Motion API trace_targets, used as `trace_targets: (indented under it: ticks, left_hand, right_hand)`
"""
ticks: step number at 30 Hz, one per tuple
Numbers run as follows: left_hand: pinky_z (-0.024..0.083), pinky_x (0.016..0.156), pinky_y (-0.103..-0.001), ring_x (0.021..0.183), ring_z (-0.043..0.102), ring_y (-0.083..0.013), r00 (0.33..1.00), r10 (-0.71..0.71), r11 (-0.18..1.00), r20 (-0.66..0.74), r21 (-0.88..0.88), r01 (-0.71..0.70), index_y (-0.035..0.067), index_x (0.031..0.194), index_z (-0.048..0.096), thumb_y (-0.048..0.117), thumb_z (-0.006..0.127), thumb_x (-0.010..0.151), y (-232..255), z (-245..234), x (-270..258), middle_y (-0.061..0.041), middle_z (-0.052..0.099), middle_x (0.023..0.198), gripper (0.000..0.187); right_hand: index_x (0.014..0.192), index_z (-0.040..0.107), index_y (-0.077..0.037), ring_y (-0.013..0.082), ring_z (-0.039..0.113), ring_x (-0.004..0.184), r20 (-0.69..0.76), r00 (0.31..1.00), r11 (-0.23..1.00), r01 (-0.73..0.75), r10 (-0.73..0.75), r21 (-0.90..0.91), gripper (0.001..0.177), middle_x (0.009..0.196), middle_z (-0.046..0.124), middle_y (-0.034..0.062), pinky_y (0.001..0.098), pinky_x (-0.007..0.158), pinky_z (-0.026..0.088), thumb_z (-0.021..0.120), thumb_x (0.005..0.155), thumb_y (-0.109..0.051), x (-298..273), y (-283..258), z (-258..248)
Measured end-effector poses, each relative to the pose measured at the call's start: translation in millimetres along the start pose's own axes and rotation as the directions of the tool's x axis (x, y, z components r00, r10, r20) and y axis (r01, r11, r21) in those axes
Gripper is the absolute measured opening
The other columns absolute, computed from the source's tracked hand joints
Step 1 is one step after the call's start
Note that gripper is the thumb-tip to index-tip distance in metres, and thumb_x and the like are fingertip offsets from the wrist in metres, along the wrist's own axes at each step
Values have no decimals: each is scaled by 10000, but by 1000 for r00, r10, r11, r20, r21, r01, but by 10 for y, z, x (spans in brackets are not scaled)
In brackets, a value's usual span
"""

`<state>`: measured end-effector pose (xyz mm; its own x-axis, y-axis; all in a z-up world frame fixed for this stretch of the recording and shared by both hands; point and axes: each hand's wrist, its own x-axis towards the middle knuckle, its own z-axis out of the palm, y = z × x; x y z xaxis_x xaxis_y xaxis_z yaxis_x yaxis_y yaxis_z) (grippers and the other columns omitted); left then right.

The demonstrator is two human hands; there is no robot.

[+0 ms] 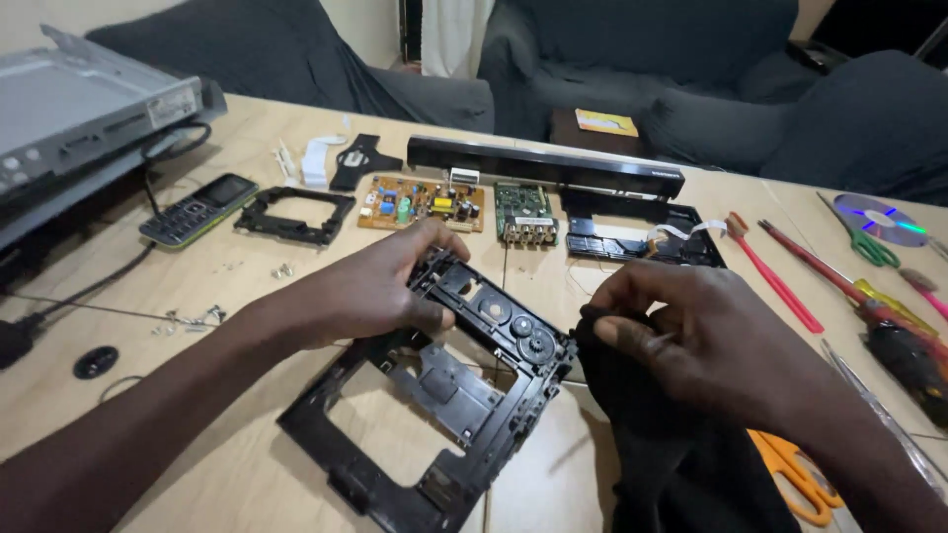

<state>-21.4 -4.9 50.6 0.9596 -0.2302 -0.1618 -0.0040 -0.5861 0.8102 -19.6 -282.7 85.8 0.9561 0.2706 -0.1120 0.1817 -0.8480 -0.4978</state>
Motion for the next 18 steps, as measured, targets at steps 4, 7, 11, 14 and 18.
trace_targets:
  ticks: [4, 7, 11, 14, 18]
  left_hand:
    - [442, 1022, -366, 1392, 523, -217, 995, -59, 996, -84, 63, 64, 219, 1323, 558, 181, 777, 718, 101, -91, -64, -66, 505, 1577, 644]
    - [399, 650, -307, 736, 581, -233, 983, -158, 964, -97, -229, 133, 143, 1277, 582, 22, 773, 779, 230, -131, -156, -125, 588, 856, 546]
    - [453, 641, -279, 810, 567, -191, 995, -94, 888, -30, -453, 70, 101, 1322, 639, 214, 691, 768, 318, -168, -249, -111, 616, 1094, 568]
    - [480, 606, -226, 741, 564, -119, 989, 144, 748, 40, -658, -82, 18, 1293, 648, 324, 680, 861, 187, -149, -214, -58, 626, 969, 530]
    - [439, 803, -274, 955, 521, -136, 969, 246, 786, -16, -582, -209, 88, 1448, 591, 509, 481, 886, 115, -10, -130, -28, 605, 1272, 710]
  right_hand:
    - [923, 795, -180, 111, 685, 848, -55, 998, 999, -34, 36, 37, 241, 896, 805, -16, 304, 767, 498, 660, 930, -380, -8, -39, 19]
    - [934, 800, -115, 148, 686, 731, 16, 999, 960, 31, -37, 277, 187, 836, 794, 28, 297, 677, 524, 774, 877, -292, 75, 103, 203]
    - [932, 792, -122, 95, 709, 648, -6, 959, 895, 268, -284, 357, 188, 817, 804, 9, 240, 562, 551, 797, 836, -283, 165, 197, 485]
    - [929, 771, -117, 105, 692, 684, 31, 964, 884, 229, -264, 407, 217, 828, 771, 14, 261, 602, 548, 782, 852, -319, 181, 196, 544]
    - [902, 775, -116, 107, 720, 751, 79, 965, 897, 201, -251, 394, 182, 827, 794, 11, 267, 675, 571, 783, 871, -294, 197, 198, 565]
